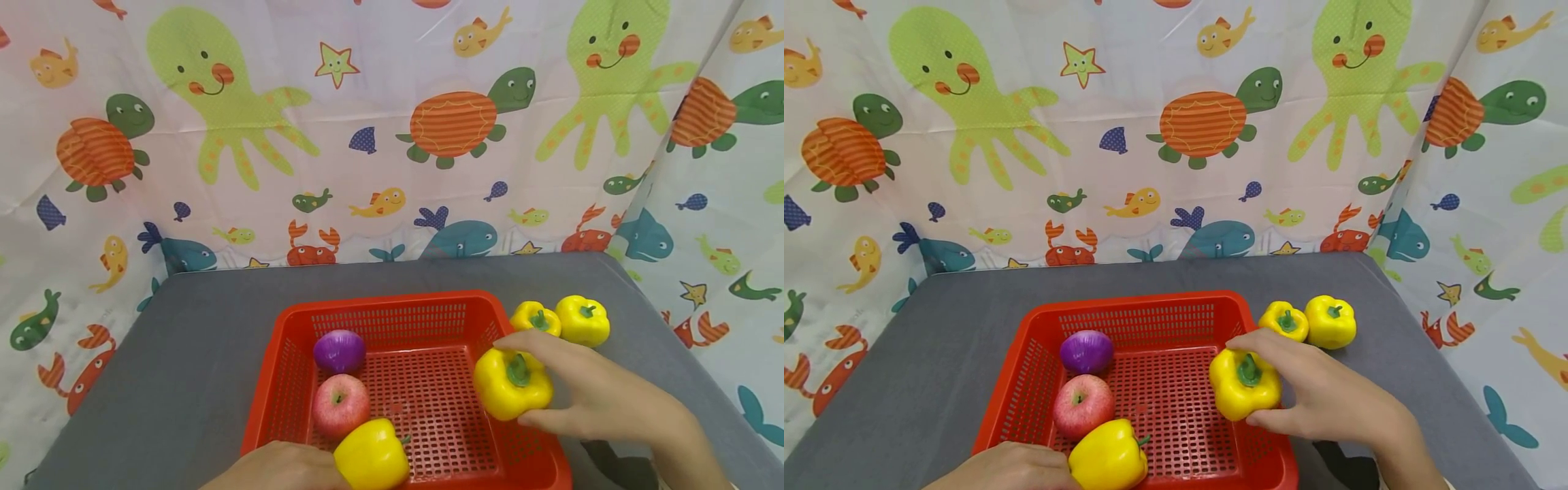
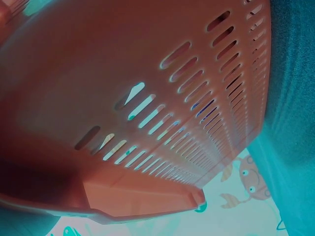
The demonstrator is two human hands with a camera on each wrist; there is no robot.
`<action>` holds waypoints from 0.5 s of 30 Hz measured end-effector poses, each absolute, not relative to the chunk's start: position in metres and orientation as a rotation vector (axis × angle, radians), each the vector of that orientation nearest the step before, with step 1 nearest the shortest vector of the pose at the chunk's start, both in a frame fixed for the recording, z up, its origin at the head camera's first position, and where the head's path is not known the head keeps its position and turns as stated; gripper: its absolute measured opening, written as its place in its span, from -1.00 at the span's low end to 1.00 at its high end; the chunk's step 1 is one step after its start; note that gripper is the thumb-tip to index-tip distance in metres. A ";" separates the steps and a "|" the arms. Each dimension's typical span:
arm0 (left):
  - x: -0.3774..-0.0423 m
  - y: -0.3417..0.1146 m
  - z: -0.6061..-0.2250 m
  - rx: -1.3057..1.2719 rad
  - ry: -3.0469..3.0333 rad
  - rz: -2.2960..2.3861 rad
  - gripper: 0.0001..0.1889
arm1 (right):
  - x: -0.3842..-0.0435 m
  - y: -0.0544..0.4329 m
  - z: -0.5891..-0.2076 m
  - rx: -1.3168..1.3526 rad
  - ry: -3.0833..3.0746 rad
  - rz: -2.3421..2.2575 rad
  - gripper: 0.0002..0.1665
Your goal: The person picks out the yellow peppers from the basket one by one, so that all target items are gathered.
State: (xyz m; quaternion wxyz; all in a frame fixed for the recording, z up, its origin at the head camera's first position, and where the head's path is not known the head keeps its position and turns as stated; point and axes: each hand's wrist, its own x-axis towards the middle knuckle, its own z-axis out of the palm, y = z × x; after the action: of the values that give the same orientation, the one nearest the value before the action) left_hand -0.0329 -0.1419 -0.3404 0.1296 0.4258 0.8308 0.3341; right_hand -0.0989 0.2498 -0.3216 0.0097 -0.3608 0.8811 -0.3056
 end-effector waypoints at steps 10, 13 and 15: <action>-0.031 -0.141 -0.336 1.178 2.402 0.977 -0.87 | -0.099 0.262 -0.318 -1.226 2.910 -0.919 -0.02; -0.032 -0.141 -0.339 1.206 2.405 0.970 -0.86 | -0.098 0.267 -0.316 -1.206 2.951 -0.919 0.02; -0.033 -0.142 -0.341 1.229 2.410 0.966 -0.86 | -0.098 0.271 -0.316 -1.153 2.965 -0.929 0.03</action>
State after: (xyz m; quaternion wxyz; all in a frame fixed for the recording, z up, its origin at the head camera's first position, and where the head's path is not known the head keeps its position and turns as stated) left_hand -0.0330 -0.1419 -0.3408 0.1342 0.4239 0.8314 0.3333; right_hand -0.0984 0.2711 -0.3157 -0.0860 -0.3466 0.8913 -0.2793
